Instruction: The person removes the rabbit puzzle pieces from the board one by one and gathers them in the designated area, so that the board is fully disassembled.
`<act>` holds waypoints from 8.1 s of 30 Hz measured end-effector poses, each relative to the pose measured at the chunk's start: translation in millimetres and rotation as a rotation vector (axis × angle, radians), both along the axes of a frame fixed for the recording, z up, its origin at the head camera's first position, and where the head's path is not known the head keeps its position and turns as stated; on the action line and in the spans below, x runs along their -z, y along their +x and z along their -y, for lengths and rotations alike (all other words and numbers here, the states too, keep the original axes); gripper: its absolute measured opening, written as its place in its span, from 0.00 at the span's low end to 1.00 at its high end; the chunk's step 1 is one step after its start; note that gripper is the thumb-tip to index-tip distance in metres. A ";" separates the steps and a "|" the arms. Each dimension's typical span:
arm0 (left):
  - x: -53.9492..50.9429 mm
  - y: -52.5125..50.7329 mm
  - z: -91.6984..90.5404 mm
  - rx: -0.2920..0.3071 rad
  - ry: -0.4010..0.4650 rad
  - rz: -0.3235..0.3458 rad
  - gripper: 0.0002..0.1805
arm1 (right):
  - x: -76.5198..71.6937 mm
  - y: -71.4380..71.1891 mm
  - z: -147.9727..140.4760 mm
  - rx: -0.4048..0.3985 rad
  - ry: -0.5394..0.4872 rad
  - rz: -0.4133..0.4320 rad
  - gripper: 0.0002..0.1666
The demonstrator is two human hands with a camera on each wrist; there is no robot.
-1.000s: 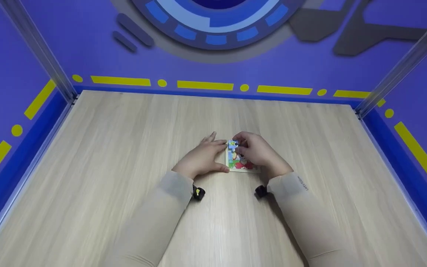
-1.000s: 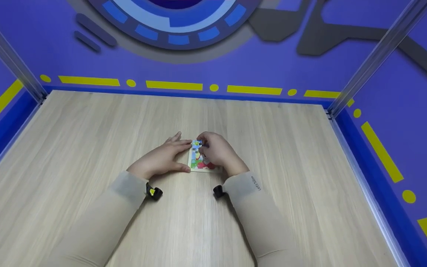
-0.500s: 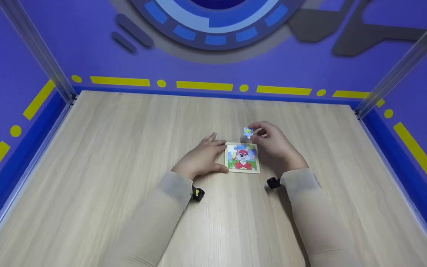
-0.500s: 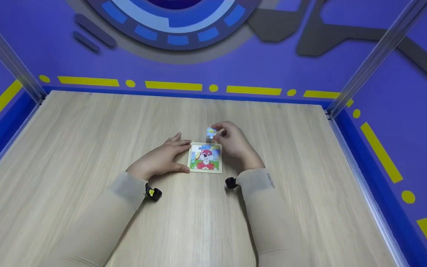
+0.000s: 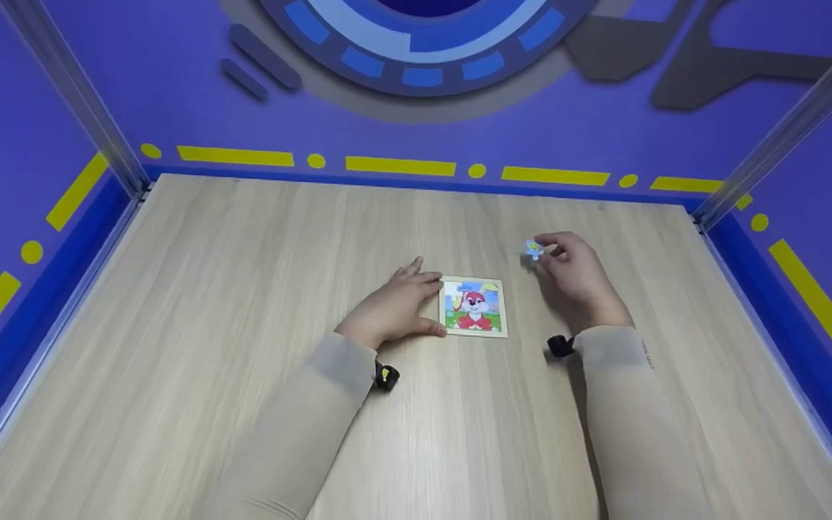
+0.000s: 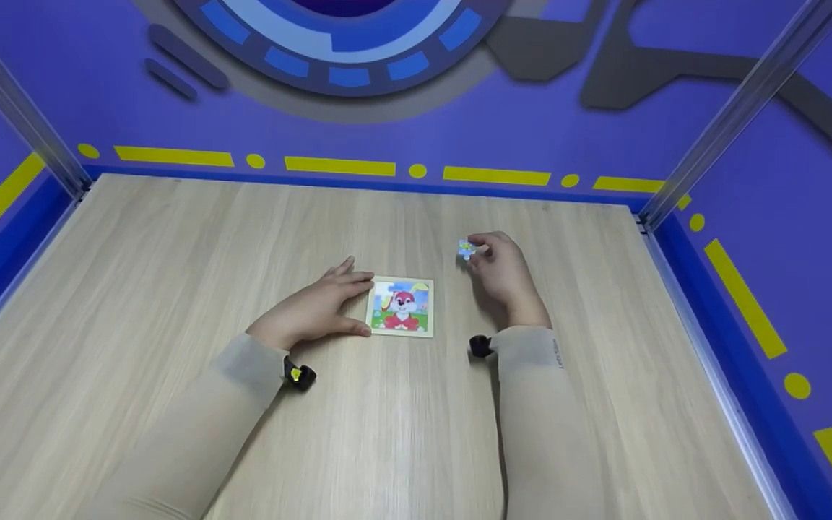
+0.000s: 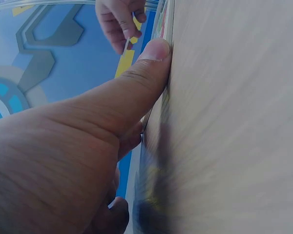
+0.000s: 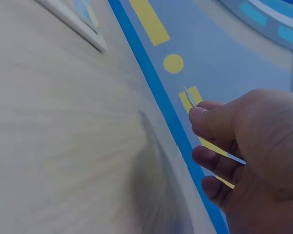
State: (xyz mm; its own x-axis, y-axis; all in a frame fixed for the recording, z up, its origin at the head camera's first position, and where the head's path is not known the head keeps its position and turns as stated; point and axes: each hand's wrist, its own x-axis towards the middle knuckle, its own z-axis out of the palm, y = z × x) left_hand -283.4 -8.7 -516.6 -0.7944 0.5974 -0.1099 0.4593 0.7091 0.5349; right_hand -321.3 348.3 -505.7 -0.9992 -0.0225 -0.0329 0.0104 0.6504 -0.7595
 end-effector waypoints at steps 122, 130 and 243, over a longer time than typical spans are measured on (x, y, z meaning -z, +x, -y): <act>5.3 -1.2 -0.1 -0.014 0.006 0.007 0.53 | 23.2 39.0 84.8 -0.353 0.075 0.040 0.33; 4.7 -1.6 -0.3 -0.015 0.001 0.010 0.54 | 25.9 40.6 82.9 -0.342 0.090 0.010 0.33; 3.2 -1.2 -0.7 0.015 -0.016 -0.029 0.51 | -2.6 3.9 -52.8 -0.071 0.209 -0.020 0.28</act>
State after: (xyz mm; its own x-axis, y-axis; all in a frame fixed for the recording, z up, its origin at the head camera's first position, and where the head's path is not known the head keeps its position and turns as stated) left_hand -284.7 -8.0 -519.8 -0.7883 0.6077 -0.0964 0.4853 0.7104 0.5097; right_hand -317.4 401.0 -503.1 -0.9959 -0.0875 -0.0244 -0.0548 0.7925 -0.6075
